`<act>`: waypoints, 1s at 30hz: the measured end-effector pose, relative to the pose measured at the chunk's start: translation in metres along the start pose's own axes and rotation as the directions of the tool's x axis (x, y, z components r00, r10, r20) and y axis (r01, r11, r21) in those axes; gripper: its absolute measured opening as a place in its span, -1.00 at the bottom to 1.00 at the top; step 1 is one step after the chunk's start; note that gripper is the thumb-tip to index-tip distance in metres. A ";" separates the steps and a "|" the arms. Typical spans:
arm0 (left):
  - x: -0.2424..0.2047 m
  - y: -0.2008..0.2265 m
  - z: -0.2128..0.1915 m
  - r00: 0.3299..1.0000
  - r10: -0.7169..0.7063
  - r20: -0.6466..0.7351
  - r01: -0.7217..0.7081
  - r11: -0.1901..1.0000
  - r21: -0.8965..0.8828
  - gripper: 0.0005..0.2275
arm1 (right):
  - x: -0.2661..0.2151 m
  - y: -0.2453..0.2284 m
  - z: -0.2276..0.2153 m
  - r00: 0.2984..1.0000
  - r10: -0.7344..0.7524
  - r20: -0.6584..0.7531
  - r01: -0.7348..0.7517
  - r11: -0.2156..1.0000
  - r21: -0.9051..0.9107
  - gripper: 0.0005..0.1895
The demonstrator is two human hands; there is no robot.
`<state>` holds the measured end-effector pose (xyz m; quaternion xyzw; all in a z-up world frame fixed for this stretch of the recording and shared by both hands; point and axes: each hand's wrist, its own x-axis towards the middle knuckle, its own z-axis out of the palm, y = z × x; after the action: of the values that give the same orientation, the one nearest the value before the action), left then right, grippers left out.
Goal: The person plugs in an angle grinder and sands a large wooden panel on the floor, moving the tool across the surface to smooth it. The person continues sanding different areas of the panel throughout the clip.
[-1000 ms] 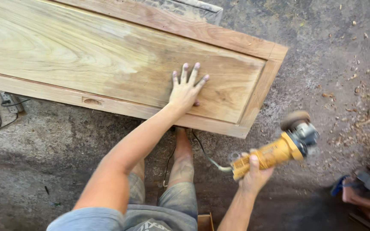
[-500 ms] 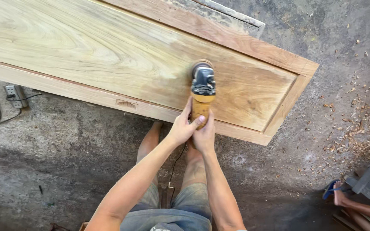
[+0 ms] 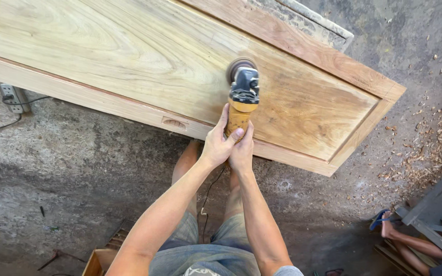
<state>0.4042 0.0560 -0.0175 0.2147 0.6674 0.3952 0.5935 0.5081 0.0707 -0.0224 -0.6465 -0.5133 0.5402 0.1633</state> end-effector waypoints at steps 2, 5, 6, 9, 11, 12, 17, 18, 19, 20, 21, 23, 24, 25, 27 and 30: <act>0.004 0.007 -0.014 0.999 0.020 -0.034 -0.021 0.999 -0.034 -0.18 | 0.012 -0.015 0.011 0.997 -0.014 0.081 0.017 0.999 -0.028 -0.30; 0.012 0.013 -0.034 0.989 -0.143 -0.030 0.138 0.983 -0.117 -0.14 | 0.021 -0.036 0.025 0.978 -0.016 0.209 0.020 1.000 -0.018 -0.23; 0.017 0.015 -0.042 0.995 -0.083 -0.054 0.074 0.985 -0.157 -0.15 | 0.027 -0.043 0.032 0.968 -0.025 0.249 0.026 1.000 -0.003 -0.20; 0.020 0.015 -0.055 0.994 0.021 -0.106 -0.050 0.960 -0.276 -0.15 | 0.033 -0.057 0.045 0.977 -0.070 0.204 0.086 0.994 -0.067 -0.19; 0.024 0.016 -0.055 0.993 0.037 -0.110 -0.073 0.935 -0.348 -0.11 | 0.035 -0.060 0.044 0.979 -0.077 0.190 0.089 0.994 -0.057 -0.21; 0.024 0.015 -0.052 0.996 0.023 -0.086 -0.050 0.943 -0.329 -0.11 | 0.034 -0.060 0.041 0.980 -0.077 0.185 0.088 0.995 -0.051 -0.22; 0.024 0.013 -0.007 1.000 -0.029 0.006 0.029 0.985 -0.171 -0.10 | 0.022 -0.034 0.005 0.991 0.110 0.081 -0.105 0.992 -0.071 -0.23; 0.025 0.012 0.002 0.998 -0.061 0.032 0.064 0.993 -0.097 -0.10 | 0.021 -0.026 -0.003 0.987 0.152 0.050 -0.147 0.985 -0.088 -0.24; 0.024 0.012 0.011 0.993 -0.100 0.054 0.102 0.995 -0.022 -0.10 | 0.019 -0.019 -0.011 0.990 0.141 0.023 -0.138 0.987 -0.085 -0.26; 0.022 0.012 0.019 0.987 -0.140 0.074 0.137 0.989 0.055 -0.10 | 0.017 -0.013 -0.019 0.992 0.130 -0.004 -0.130 0.988 -0.082 -0.28; 0.022 0.013 0.027 0.991 -0.110 0.082 0.106 0.993 0.047 -0.11 | 0.017 -0.008 -0.025 0.993 0.115 -0.032 -0.117 0.990 -0.078 -0.31; 0.023 0.015 0.035 0.994 -0.045 0.095 0.042 0.999 0.031 -0.13 | 0.016 -0.004 -0.032 0.992 0.085 -0.091 -0.090 0.994 -0.054 -0.29; 0.026 0.016 0.035 0.994 -0.057 0.094 0.052 0.997 0.058 -0.12 | 0.018 -0.005 -0.031 0.990 0.068 -0.120 -0.074 0.996 -0.042 -0.28; 0.026 0.017 0.033 0.993 -0.074 0.094 0.066 0.994 0.082 -0.12 | 0.018 -0.008 -0.031 0.988 0.129 -0.089 -0.132 0.991 -0.020 -0.28; 0.030 0.018 0.027 0.994 -0.086 0.069 0.079 0.993 0.090 -0.12 | 0.025 -0.015 -0.024 0.969 0.244 -0.029 -0.244 0.970 0.018 -0.28; 0.030 0.016 0.000 0.999 -0.047 -0.007 0.047 0.998 -0.035 -0.14 | 0.036 -0.031 -0.004 0.987 0.088 0.138 -0.086 0.996 -0.021 -0.25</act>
<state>0.3947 0.0883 -0.0239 0.1871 0.6677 0.3933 0.6037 0.4920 0.1152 -0.0164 -0.6305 -0.4987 0.5865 0.0988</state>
